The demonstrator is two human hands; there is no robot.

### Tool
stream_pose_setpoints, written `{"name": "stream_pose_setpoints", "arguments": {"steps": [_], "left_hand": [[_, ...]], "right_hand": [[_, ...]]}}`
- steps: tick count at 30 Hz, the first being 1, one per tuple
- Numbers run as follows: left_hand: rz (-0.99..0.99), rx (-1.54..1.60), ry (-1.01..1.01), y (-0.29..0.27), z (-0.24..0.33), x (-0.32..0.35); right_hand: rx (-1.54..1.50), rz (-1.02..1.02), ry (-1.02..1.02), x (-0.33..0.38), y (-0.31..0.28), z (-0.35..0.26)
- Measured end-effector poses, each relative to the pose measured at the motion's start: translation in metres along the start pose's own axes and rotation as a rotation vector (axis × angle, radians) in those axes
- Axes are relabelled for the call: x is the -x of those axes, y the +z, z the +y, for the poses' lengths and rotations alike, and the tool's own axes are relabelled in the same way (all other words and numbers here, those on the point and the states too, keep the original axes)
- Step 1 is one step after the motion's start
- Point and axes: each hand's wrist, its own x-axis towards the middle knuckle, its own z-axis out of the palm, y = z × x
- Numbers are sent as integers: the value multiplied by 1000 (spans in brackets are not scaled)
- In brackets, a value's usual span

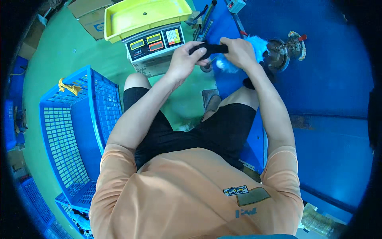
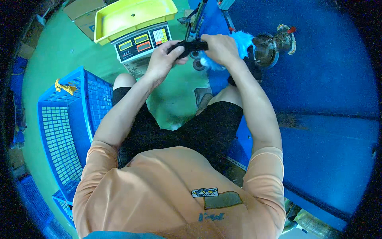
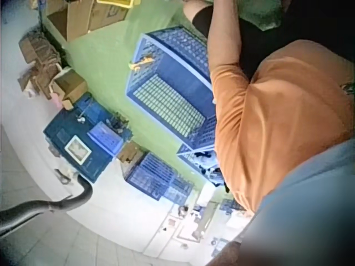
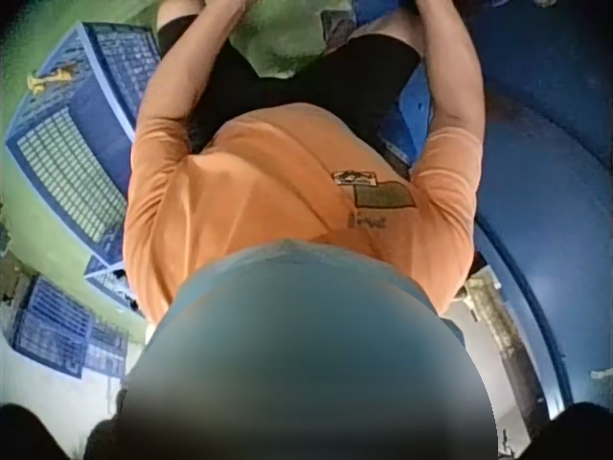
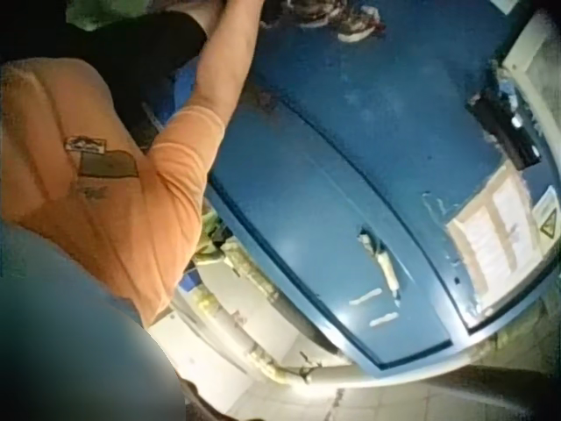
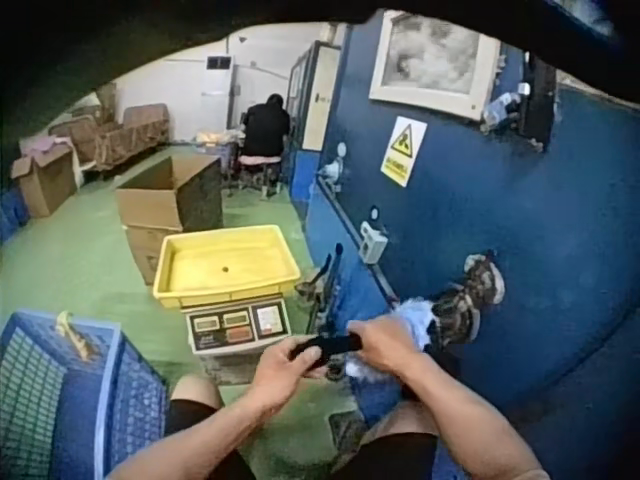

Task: Operating a stuffing machine to fill plush toys and weighing them on a scale.

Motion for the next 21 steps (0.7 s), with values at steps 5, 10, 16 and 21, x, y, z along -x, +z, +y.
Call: {"name": "stream_pose_setpoints", "arguments": {"steps": [5,10,16,21], "left_hand": [[94,53,-6,-8,-7,6],[183,161,2,-15,-15,7],[230,369,-2,-19,-15,11],[140,394,-71,-28,-21,19]], "right_hand": [[-19,-24,-22,-5,-3,-17],[-159,93,-164,-7,2,-24],[-375,85,-264,-15,4,-49],[-447,40,-268,-15,-3,-54]]}}
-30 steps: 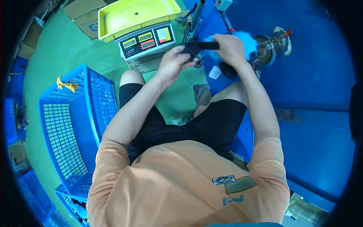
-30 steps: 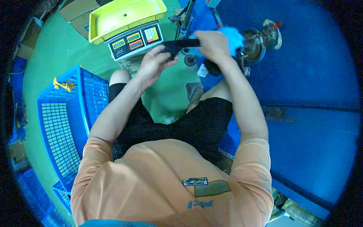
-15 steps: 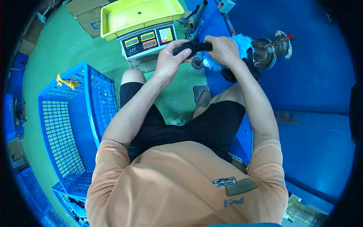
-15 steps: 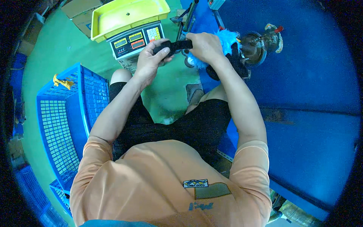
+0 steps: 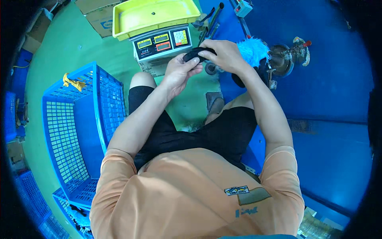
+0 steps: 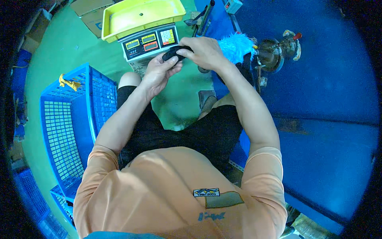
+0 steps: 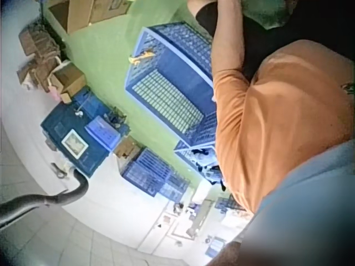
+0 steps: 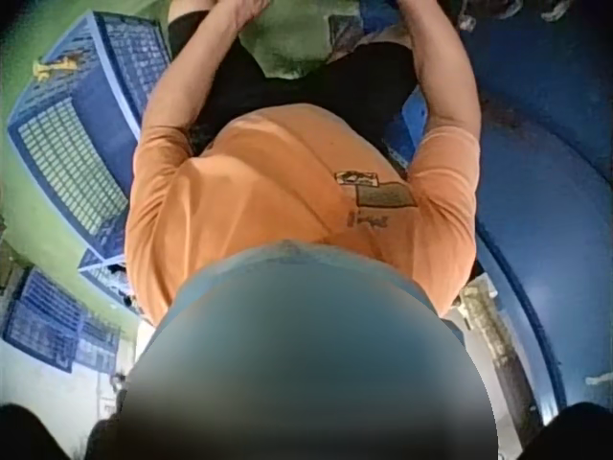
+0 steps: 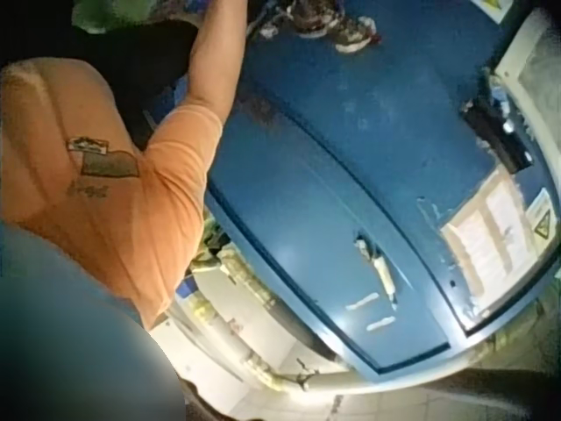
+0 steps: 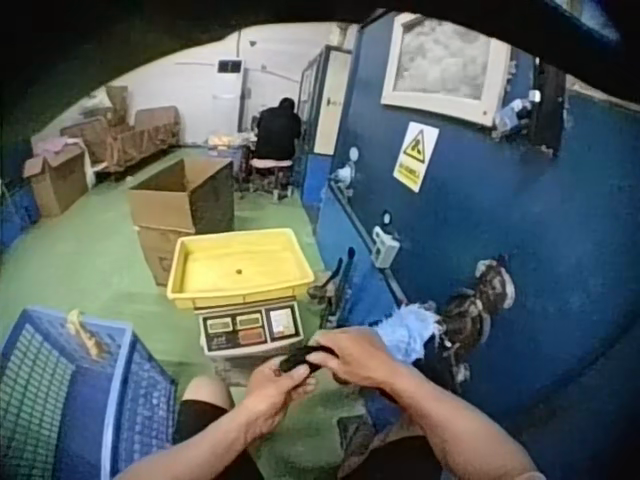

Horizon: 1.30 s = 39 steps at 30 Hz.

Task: Operating a stuffing machine to fill plush toys and weighing them on a scale.

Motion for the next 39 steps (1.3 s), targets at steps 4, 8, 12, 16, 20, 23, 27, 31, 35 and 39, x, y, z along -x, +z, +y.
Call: {"name": "stream_pose_setpoints", "arguments": {"steps": [4,8,12,16,20,23,27,31,35,39], "left_hand": [[37,-125,48,2,3,0],[104,-239,154,10,4,1],[137,-260,230,14,4,3],[64,-269,25,10,11,3],[22,-309,24,6,15,7],[16,-335,57,9,14,7],[50,-371,160,14,11,5],[59,-457,78,12,9,7],[1,-407,50,11,10,9],[-69,-380,20,9,14,9]], "right_hand": [[-16,-42,-8,-1,-5,-2],[-41,-60,-19,-2,-6,-3],[-116,1,-42,-1,-4,-2],[-142,-59,58,-6,-7,-3],[-154,-72,14,-6,-8,-2],[-151,-101,-4,-7,-9,1],[-133,-180,-24,-9,-10,3],[15,-118,-25,-4,-8,-5],[40,-3,-57,-1,3,0],[70,38,-49,0,8,1]]}}
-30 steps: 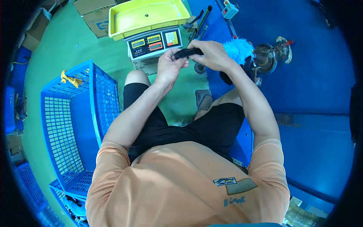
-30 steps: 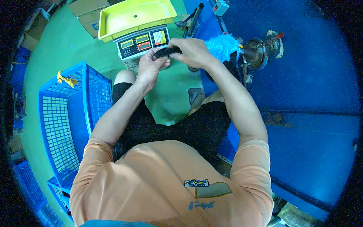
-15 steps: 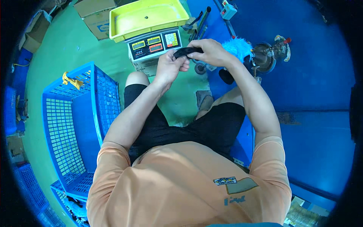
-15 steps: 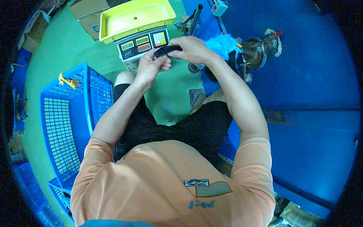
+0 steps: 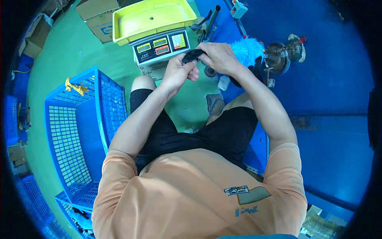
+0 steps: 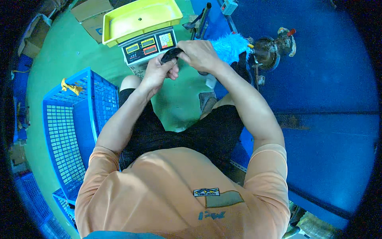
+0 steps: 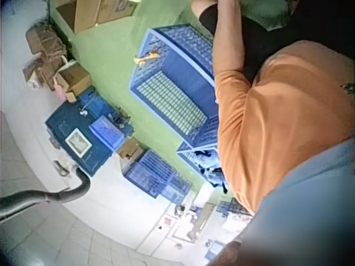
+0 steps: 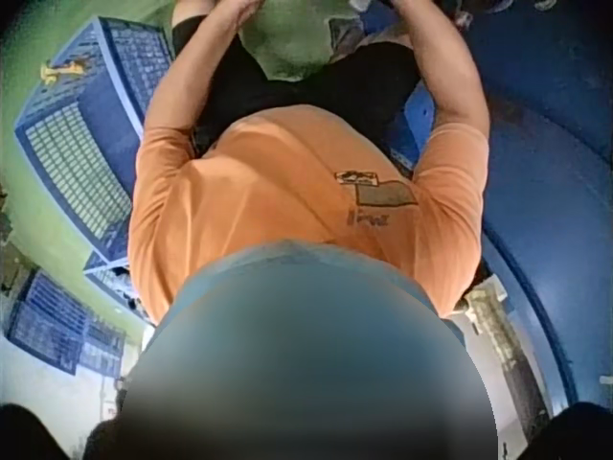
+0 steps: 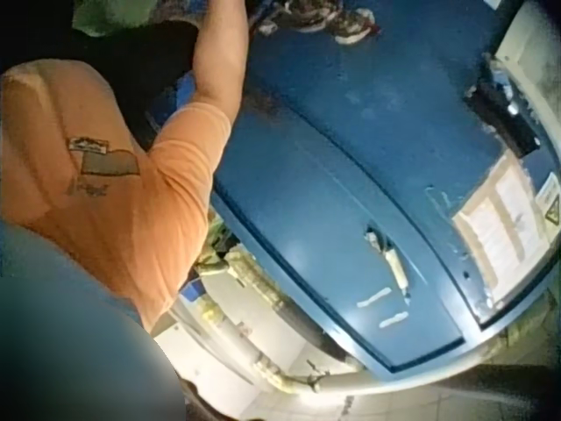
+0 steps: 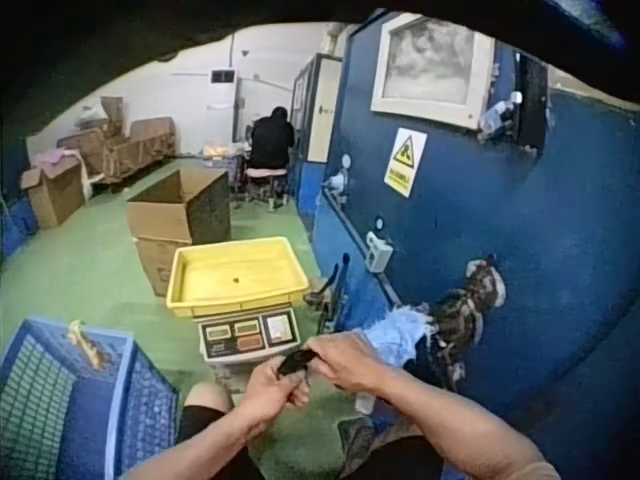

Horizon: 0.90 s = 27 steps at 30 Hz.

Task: Operating a stuffing machine to fill plush toys and weighing them on a scale.

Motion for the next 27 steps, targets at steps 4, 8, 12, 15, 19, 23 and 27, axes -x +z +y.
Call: {"name": "stream_pose_setpoints", "arguments": {"steps": [4,8,12,15,19,23,27], "left_hand": [[-17,-130,64,-5,11,-3],[101,-551,284,-6,24,-11],[32,-150,37,-6,25,-20],[-23,-113,-22,-3,22,-28],[-66,-3,-97,5,13,-31],[-28,214,-97,21,15,-34],[-28,-119,38,35,19,-35]], "right_hand": [[33,-24,32,-1,-1,-1],[65,-104,71,-3,-5,-2],[-108,122,-82,7,-8,7],[79,97,21,16,-9,17],[390,159,81,30,-8,36],[384,306,4,45,-8,67],[430,215,175,48,-7,65]]}}
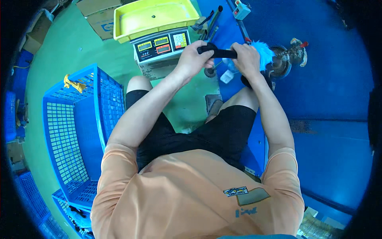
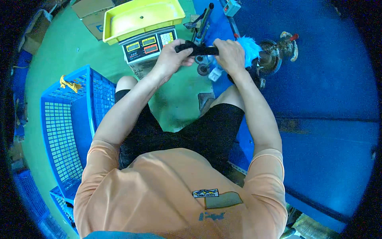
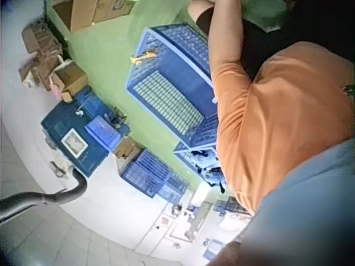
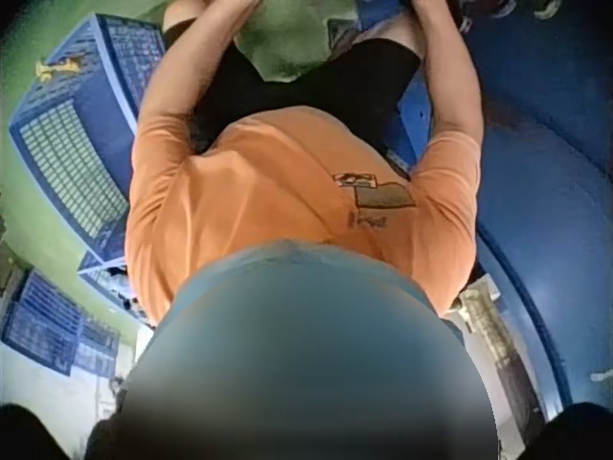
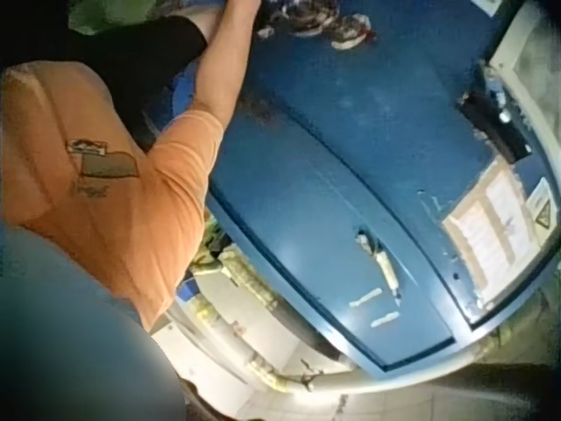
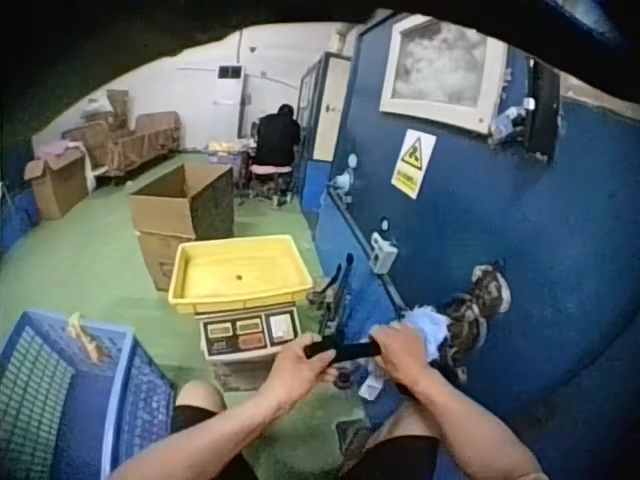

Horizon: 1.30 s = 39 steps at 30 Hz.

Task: Operating a stuffing machine to fill plush toys and weighing them on a scale.

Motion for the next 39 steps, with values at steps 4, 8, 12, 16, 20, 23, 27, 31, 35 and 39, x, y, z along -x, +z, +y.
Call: {"name": "stream_pose_setpoints", "arguments": {"steps": [4,8,12,16,20,23,27,31,35,39], "left_hand": [[161,-163,80,-11,-8,14],[142,143,-27,-9,-20,12],[57,539,-163,-1,-23,10],[-53,605,-174,9,-19,2],[130,216,35,3,-27,9],[216,190,91,4,-20,20],[296,165,124,1,-17,23],[274,160,57,-6,-24,19],[169,207,-55,-15,-40,25],[164,221,-51,-14,-39,25]], "right_hand": [[-36,-24,-11,-15,-4,-39],[-45,76,-45,-10,2,-26],[-37,113,-56,0,3,-1],[-11,7,8,2,-5,12],[13,-30,-21,-9,-9,-15],[-3,-42,-31,-14,-9,-22],[-26,-56,-47,-15,-8,-23],[-44,-55,-55,-14,-9,-23],[-56,-56,-53,-15,-11,-24],[-77,-56,-64,-13,-10,-20]]}}
